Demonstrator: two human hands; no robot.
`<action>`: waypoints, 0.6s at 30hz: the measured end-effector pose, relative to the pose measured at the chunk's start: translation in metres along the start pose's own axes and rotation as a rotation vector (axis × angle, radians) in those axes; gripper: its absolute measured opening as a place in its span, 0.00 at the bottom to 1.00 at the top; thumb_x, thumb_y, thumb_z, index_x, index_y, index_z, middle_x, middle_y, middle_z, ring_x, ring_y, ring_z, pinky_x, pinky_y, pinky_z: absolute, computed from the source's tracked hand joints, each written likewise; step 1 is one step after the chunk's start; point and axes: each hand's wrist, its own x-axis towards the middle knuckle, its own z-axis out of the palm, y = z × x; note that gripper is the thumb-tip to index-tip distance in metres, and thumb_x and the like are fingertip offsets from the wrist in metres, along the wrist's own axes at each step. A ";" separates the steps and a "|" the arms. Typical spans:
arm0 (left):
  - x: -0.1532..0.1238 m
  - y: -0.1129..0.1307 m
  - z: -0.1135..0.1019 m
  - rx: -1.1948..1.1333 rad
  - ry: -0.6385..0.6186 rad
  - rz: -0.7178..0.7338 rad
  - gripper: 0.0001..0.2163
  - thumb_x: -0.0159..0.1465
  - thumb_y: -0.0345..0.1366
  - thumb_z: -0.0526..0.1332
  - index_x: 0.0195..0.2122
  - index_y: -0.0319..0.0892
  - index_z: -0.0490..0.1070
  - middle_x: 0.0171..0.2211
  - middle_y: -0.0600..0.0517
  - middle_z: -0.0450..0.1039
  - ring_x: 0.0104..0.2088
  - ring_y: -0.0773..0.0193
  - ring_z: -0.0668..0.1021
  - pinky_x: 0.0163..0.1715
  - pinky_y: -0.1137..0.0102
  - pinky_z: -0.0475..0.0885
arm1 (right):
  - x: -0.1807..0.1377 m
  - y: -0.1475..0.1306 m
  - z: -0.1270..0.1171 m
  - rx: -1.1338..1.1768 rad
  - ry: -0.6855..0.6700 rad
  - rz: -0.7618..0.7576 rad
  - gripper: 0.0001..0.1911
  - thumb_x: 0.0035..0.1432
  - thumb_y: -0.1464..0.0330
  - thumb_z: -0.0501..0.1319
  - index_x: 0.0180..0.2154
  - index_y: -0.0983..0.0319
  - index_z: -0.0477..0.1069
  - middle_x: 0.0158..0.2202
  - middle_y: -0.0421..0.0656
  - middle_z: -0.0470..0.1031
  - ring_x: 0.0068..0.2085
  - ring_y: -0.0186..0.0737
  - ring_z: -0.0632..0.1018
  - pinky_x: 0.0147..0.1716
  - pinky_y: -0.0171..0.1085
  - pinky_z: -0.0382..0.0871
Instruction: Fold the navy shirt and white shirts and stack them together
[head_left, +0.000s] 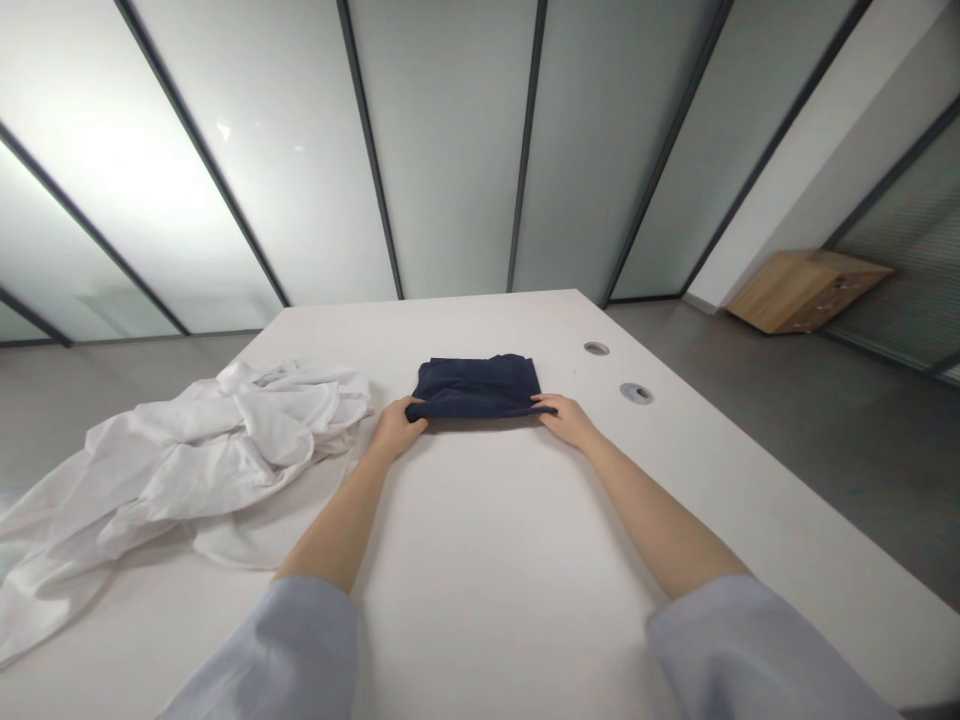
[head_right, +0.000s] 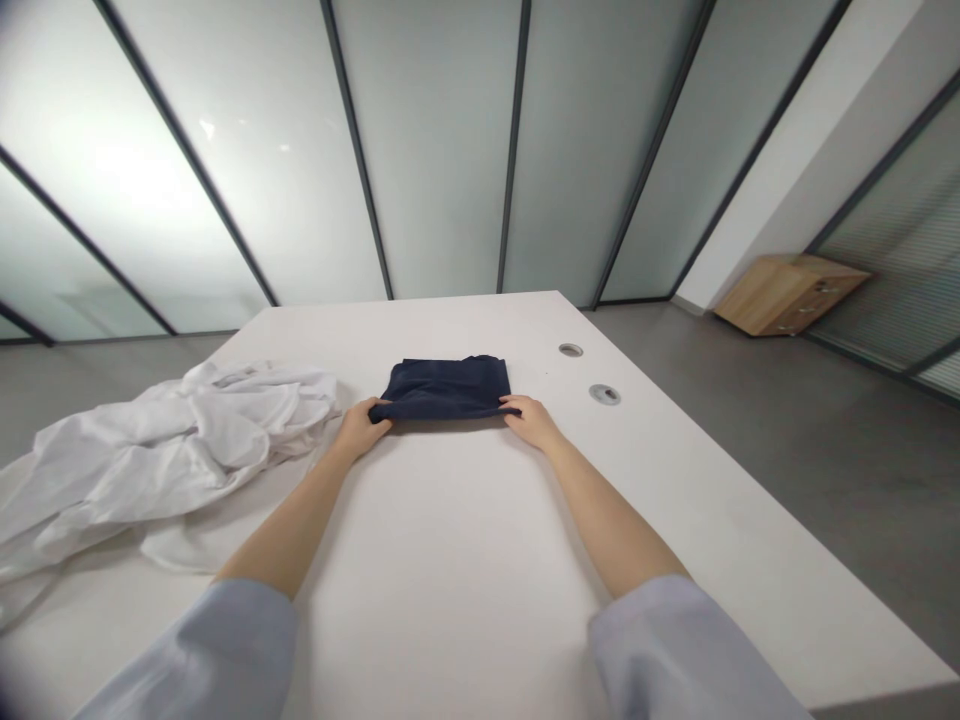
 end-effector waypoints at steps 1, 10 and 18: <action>0.000 0.000 -0.001 -0.069 0.013 -0.017 0.16 0.52 0.36 0.59 0.42 0.42 0.75 0.40 0.48 0.79 0.41 0.54 0.78 0.48 0.62 0.70 | 0.000 -0.001 -0.001 0.053 0.020 0.028 0.14 0.49 0.73 0.59 0.36 0.57 0.80 0.47 0.44 0.79 0.50 0.46 0.77 0.55 0.46 0.66; 0.002 -0.008 -0.005 -0.220 -0.226 0.045 0.22 0.49 0.41 0.63 0.45 0.39 0.75 0.43 0.48 0.78 0.44 0.54 0.78 0.49 0.61 0.70 | 0.000 0.006 -0.001 0.246 -0.077 0.027 0.13 0.48 0.73 0.59 0.36 0.59 0.77 0.45 0.44 0.80 0.50 0.46 0.77 0.55 0.47 0.66; 0.006 -0.016 0.003 -0.224 -0.164 0.003 0.18 0.54 0.41 0.59 0.42 0.38 0.77 0.41 0.48 0.80 0.44 0.52 0.78 0.49 0.60 0.71 | 0.001 0.012 0.004 0.109 -0.057 -0.014 0.14 0.50 0.73 0.58 0.38 0.58 0.79 0.48 0.43 0.78 0.53 0.45 0.75 0.58 0.46 0.63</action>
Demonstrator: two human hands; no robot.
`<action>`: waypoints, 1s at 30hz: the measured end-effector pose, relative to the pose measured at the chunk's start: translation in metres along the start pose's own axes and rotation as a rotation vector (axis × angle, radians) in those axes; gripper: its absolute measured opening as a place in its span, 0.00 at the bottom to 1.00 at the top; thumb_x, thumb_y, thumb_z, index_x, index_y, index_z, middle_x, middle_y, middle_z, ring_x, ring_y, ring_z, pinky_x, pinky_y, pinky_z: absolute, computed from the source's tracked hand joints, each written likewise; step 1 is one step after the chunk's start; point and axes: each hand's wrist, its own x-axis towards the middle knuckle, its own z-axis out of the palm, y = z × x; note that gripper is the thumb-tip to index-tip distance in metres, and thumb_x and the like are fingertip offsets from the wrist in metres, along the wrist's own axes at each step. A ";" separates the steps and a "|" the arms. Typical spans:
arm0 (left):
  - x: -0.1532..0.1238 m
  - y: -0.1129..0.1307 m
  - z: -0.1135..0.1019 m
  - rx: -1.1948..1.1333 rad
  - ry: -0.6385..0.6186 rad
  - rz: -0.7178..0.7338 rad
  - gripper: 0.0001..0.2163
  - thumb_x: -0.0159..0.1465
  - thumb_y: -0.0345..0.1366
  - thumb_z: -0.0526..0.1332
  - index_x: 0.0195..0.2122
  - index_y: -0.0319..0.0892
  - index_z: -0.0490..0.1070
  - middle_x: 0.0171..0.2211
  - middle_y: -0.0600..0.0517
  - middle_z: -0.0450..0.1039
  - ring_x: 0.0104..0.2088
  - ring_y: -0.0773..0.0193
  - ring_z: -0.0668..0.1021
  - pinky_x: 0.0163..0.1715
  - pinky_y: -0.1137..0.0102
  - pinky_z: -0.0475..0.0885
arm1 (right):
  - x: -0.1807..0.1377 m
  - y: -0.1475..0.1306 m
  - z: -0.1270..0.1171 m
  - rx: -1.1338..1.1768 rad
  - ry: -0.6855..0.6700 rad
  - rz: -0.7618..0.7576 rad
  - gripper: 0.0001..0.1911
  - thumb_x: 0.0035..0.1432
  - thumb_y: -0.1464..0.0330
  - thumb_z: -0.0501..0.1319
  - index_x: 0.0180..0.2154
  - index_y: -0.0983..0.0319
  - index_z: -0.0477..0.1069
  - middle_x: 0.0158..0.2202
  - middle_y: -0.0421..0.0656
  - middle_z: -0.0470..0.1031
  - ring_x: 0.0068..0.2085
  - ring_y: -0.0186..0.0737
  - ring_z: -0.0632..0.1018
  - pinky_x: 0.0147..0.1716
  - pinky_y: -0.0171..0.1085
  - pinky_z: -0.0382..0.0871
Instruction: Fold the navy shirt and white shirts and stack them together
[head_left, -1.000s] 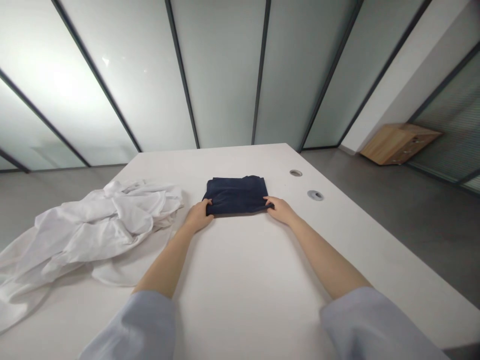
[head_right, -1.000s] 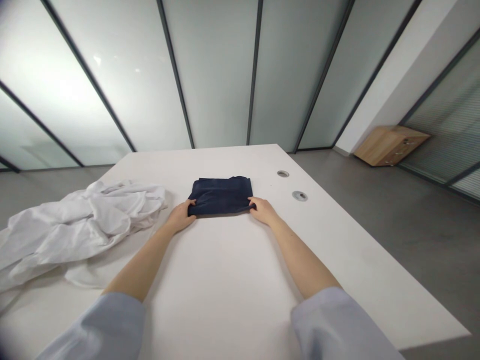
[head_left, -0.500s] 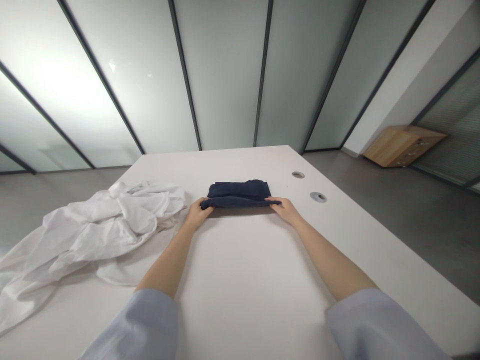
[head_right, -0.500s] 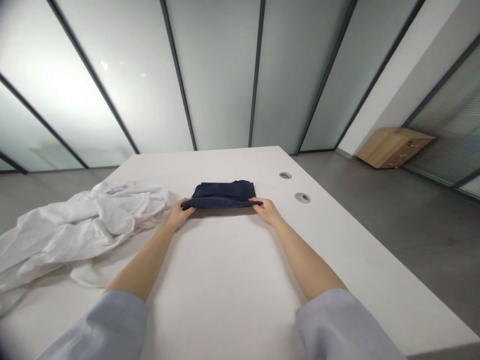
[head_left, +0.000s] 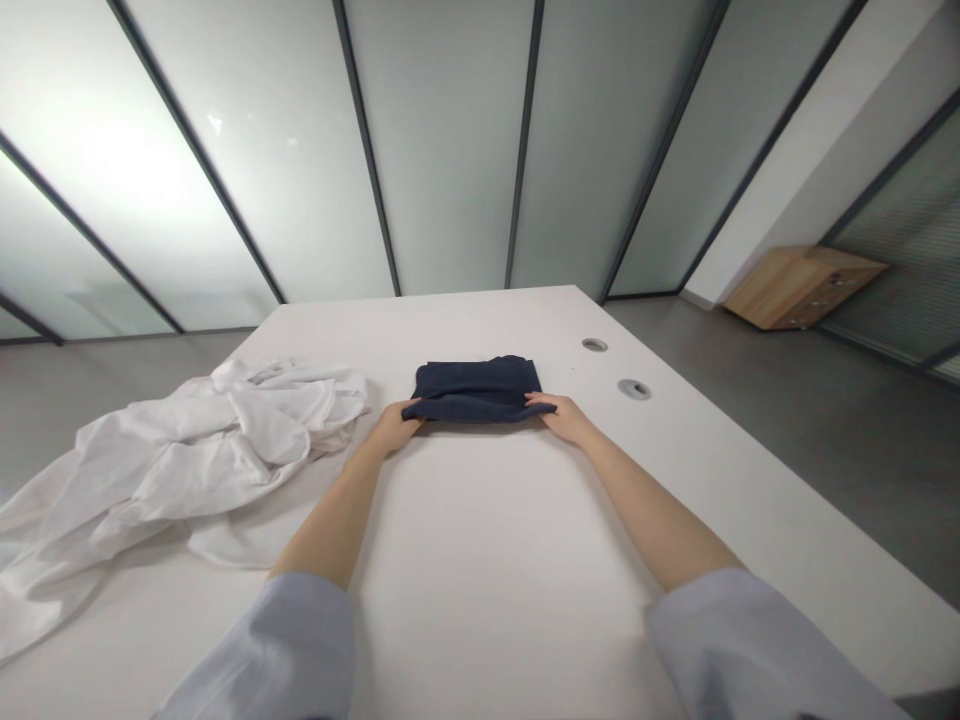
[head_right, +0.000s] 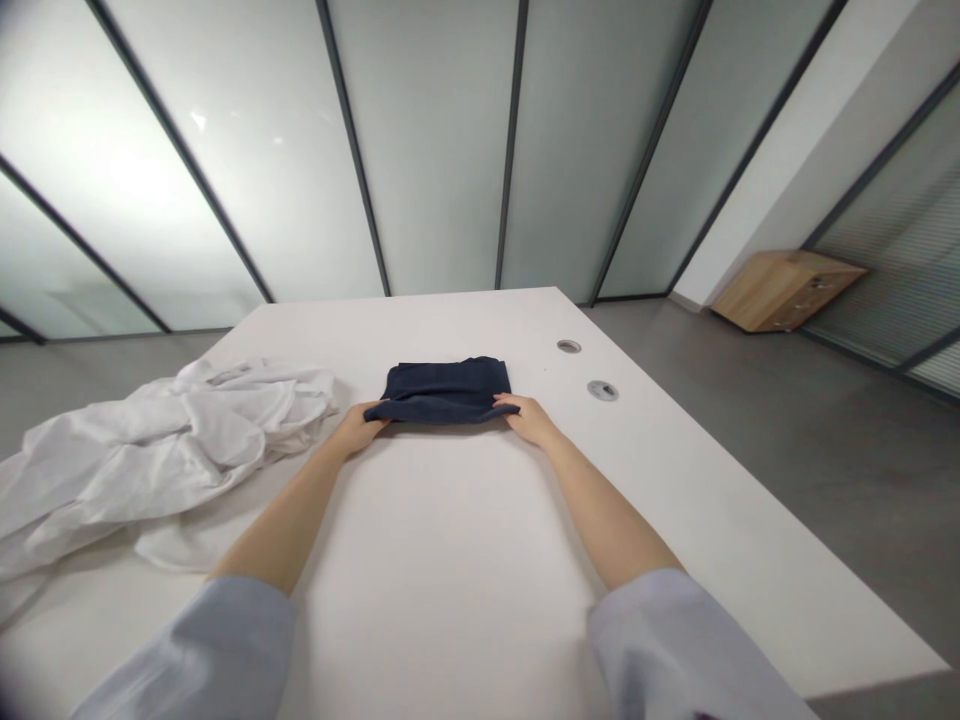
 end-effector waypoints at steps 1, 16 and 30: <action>0.000 0.000 0.001 -0.004 0.020 -0.025 0.17 0.54 0.42 0.59 0.40 0.37 0.78 0.39 0.48 0.80 0.42 0.52 0.79 0.47 0.60 0.72 | 0.001 -0.001 0.000 0.002 0.019 0.018 0.13 0.52 0.70 0.57 0.37 0.58 0.78 0.46 0.44 0.79 0.51 0.46 0.77 0.56 0.47 0.65; 0.008 0.006 0.006 0.045 0.385 -0.057 0.17 0.64 0.43 0.51 0.43 0.39 0.74 0.43 0.44 0.79 0.47 0.51 0.78 0.48 0.61 0.72 | 0.004 -0.015 0.005 -0.199 0.266 0.122 0.18 0.62 0.53 0.46 0.25 0.56 0.54 0.20 0.38 0.63 0.26 0.41 0.68 0.30 0.38 0.61; 0.008 0.005 0.009 0.331 0.470 -0.235 0.14 0.64 0.44 0.54 0.42 0.40 0.70 0.33 0.46 0.76 0.37 0.54 0.78 0.39 0.63 0.72 | 0.008 -0.024 0.015 -0.581 0.246 0.296 0.14 0.64 0.61 0.51 0.36 0.58 0.72 0.30 0.45 0.76 0.32 0.44 0.74 0.30 0.36 0.60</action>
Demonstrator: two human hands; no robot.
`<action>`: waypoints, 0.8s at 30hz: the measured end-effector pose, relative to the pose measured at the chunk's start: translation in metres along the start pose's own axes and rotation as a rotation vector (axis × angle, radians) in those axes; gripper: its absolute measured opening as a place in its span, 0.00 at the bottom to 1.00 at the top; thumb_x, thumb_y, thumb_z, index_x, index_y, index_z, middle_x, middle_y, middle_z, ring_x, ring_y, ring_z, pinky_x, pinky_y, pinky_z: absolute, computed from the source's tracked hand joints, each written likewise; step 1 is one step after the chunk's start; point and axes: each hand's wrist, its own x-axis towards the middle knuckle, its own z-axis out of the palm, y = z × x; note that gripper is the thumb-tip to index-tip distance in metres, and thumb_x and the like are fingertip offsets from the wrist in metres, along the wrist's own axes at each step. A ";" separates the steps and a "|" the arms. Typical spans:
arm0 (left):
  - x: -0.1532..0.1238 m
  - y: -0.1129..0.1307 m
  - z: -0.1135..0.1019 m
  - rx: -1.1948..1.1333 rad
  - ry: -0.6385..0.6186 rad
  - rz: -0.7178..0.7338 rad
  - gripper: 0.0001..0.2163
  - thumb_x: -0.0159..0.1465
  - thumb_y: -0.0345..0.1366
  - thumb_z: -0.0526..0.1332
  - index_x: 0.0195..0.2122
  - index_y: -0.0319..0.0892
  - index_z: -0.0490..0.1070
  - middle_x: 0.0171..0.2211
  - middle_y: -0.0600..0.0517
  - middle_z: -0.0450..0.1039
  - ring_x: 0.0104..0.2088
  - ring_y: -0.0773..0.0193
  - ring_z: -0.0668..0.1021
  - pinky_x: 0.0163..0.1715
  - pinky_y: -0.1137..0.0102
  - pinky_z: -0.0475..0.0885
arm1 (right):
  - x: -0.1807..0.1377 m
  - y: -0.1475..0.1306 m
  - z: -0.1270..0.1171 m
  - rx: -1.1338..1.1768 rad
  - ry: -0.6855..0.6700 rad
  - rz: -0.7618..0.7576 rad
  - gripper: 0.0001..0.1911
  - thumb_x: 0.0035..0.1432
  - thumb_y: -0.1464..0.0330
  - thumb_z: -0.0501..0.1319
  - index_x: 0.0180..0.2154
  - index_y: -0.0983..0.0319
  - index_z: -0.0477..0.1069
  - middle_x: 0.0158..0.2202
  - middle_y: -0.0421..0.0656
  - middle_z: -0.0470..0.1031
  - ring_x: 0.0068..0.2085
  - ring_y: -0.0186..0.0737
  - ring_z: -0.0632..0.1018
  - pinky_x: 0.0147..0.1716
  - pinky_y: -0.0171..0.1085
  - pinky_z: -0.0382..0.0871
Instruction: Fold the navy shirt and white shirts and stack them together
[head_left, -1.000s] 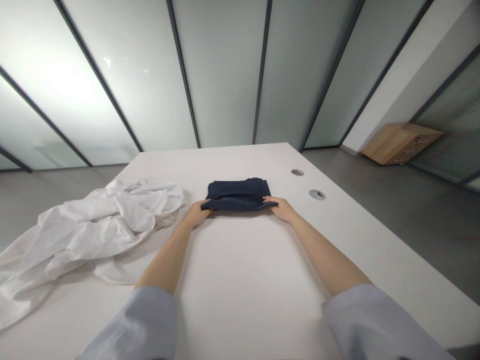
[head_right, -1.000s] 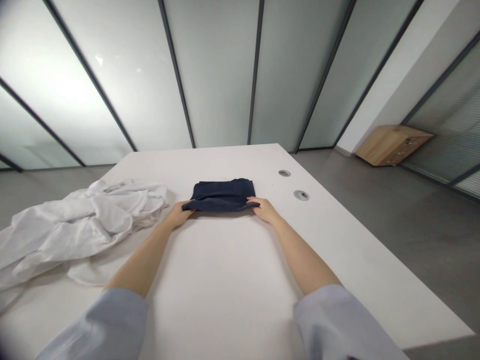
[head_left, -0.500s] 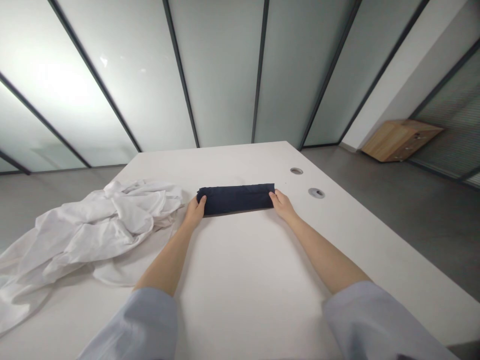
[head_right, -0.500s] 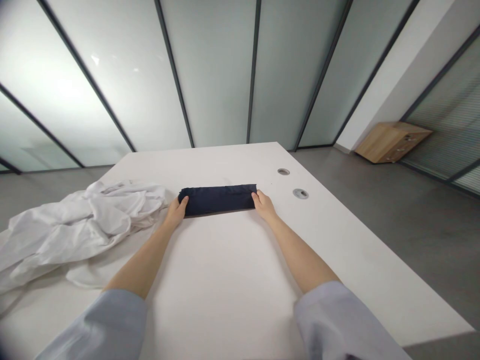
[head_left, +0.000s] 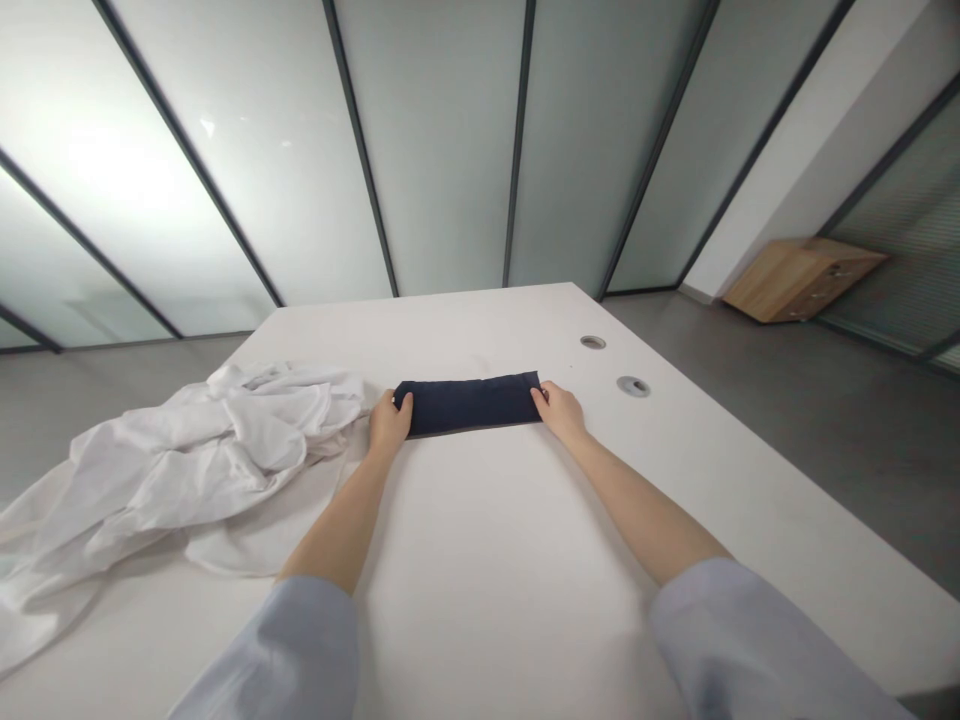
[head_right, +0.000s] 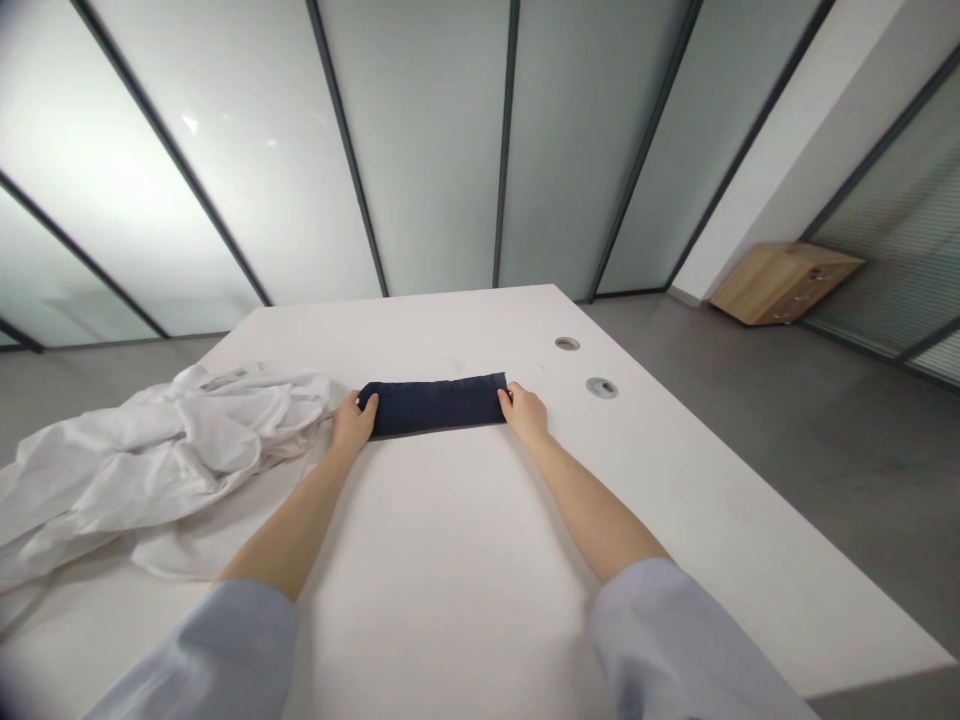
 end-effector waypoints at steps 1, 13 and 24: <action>0.000 -0.001 -0.001 -0.038 0.036 0.014 0.15 0.63 0.44 0.55 0.45 0.40 0.69 0.34 0.46 0.76 0.38 0.55 0.78 0.40 0.63 0.72 | 0.000 0.001 0.000 0.012 0.020 -0.005 0.13 0.64 0.61 0.51 0.39 0.58 0.72 0.32 0.45 0.77 0.34 0.44 0.75 0.32 0.37 0.62; -0.034 0.037 0.000 0.301 -0.247 0.606 0.26 0.66 0.45 0.53 0.64 0.44 0.59 0.66 0.45 0.58 0.66 0.52 0.58 0.65 0.55 0.51 | -0.017 -0.019 0.000 -0.120 -0.124 -0.531 0.33 0.64 0.53 0.48 0.66 0.61 0.54 0.69 0.50 0.52 0.68 0.56 0.51 0.63 0.54 0.49; -0.033 0.032 -0.001 0.403 -0.381 0.602 0.33 0.59 0.39 0.57 0.67 0.42 0.55 0.68 0.45 0.51 0.68 0.53 0.55 0.66 0.56 0.47 | -0.015 -0.015 0.004 -0.175 -0.321 -0.501 0.39 0.62 0.46 0.49 0.66 0.61 0.54 0.69 0.52 0.50 0.68 0.54 0.54 0.63 0.51 0.52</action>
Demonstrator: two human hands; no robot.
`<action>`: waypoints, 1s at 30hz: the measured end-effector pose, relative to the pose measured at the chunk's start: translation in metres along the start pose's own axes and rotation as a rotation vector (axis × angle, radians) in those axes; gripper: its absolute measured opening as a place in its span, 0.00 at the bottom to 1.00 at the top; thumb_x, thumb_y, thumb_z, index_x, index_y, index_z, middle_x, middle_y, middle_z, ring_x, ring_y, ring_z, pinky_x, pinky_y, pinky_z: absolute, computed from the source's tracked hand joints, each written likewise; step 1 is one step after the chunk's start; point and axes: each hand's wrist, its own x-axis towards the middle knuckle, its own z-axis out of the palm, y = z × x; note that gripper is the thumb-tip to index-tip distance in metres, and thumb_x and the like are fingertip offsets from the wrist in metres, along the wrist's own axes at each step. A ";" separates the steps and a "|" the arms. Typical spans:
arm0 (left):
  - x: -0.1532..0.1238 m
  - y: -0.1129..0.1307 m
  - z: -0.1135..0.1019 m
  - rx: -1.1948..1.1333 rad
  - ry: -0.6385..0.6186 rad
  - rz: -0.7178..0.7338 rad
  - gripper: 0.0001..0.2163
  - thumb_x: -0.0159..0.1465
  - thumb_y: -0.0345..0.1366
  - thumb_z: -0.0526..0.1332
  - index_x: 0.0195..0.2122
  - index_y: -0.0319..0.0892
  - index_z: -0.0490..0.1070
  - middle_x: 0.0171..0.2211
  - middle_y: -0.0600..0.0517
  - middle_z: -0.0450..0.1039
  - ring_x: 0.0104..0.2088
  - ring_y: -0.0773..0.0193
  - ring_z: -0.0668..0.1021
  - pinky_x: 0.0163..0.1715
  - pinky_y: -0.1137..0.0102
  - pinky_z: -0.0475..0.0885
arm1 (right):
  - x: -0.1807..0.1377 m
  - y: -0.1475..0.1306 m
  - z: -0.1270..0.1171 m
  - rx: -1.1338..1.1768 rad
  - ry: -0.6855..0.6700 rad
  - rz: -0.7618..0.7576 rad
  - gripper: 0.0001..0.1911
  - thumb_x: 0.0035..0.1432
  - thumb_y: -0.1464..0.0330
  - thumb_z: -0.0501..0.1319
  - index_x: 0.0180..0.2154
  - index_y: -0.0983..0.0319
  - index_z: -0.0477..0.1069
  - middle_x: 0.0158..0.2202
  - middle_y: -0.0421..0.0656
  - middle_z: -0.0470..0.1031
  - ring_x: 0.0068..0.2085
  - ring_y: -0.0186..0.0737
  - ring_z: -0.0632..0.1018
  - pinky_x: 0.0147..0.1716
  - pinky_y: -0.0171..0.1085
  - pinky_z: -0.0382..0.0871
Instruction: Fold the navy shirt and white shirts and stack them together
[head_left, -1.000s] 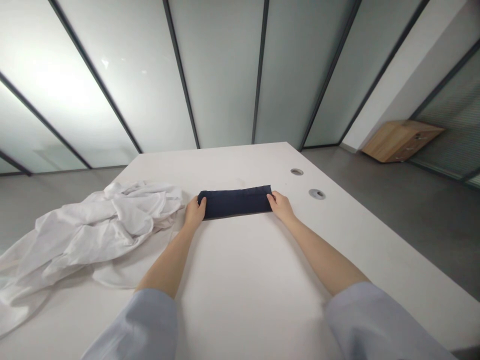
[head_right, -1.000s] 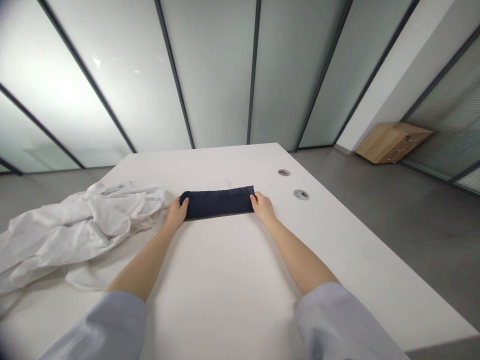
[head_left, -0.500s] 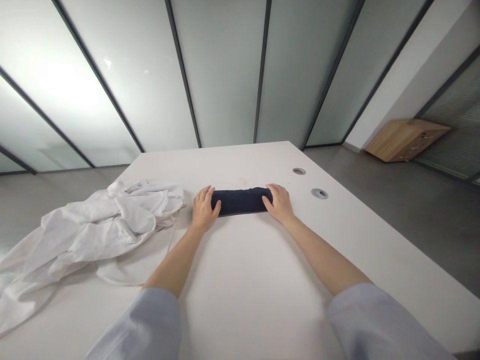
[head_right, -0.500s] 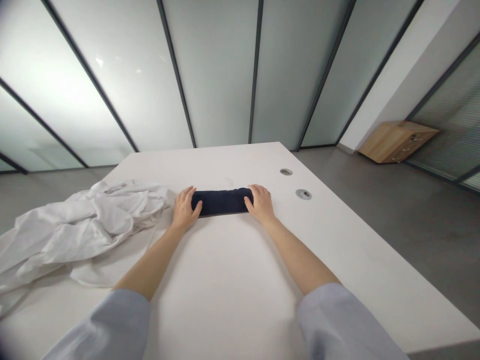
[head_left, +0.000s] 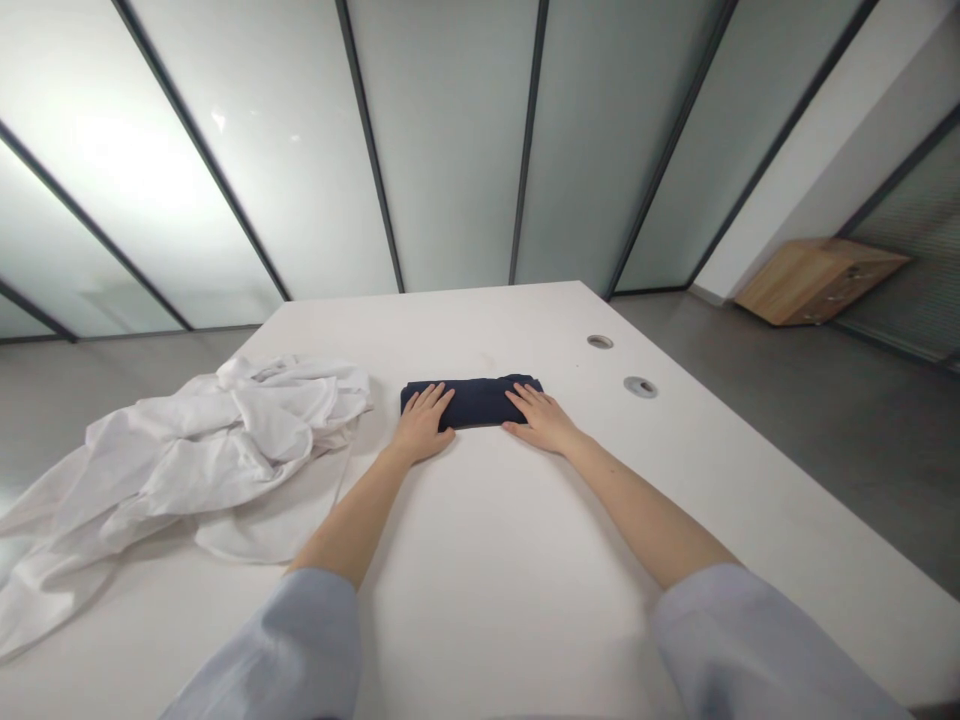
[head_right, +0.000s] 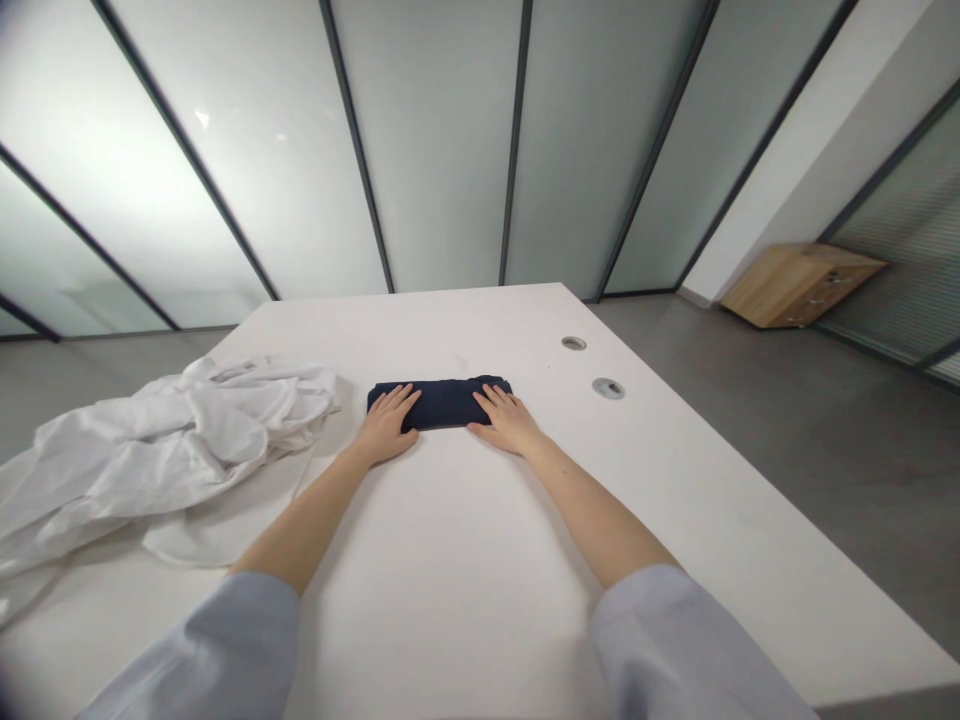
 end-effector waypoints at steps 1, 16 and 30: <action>0.000 0.000 0.000 0.001 -0.004 0.001 0.33 0.58 0.37 0.57 0.67 0.42 0.55 0.68 0.46 0.51 0.68 0.53 0.54 0.66 0.56 0.47 | 0.000 0.000 0.000 -0.001 0.000 0.003 0.39 0.62 0.46 0.49 0.67 0.62 0.54 0.69 0.52 0.49 0.68 0.54 0.54 0.63 0.50 0.52; 0.000 -0.023 0.009 0.010 0.188 -0.343 0.30 0.60 0.37 0.56 0.65 0.39 0.56 0.66 0.39 0.56 0.66 0.44 0.56 0.64 0.48 0.50 | -0.002 -0.003 -0.017 -0.003 0.086 0.038 0.32 0.60 0.47 0.54 0.58 0.59 0.68 0.57 0.54 0.69 0.58 0.59 0.67 0.58 0.54 0.55; 0.002 -0.034 0.013 -0.103 0.243 -0.452 0.29 0.60 0.39 0.58 0.62 0.37 0.57 0.62 0.36 0.60 0.63 0.47 0.63 0.62 0.52 0.55 | 0.001 0.005 -0.005 -0.017 0.014 -0.029 0.35 0.62 0.48 0.51 0.66 0.56 0.57 0.68 0.51 0.53 0.65 0.57 0.59 0.61 0.53 0.54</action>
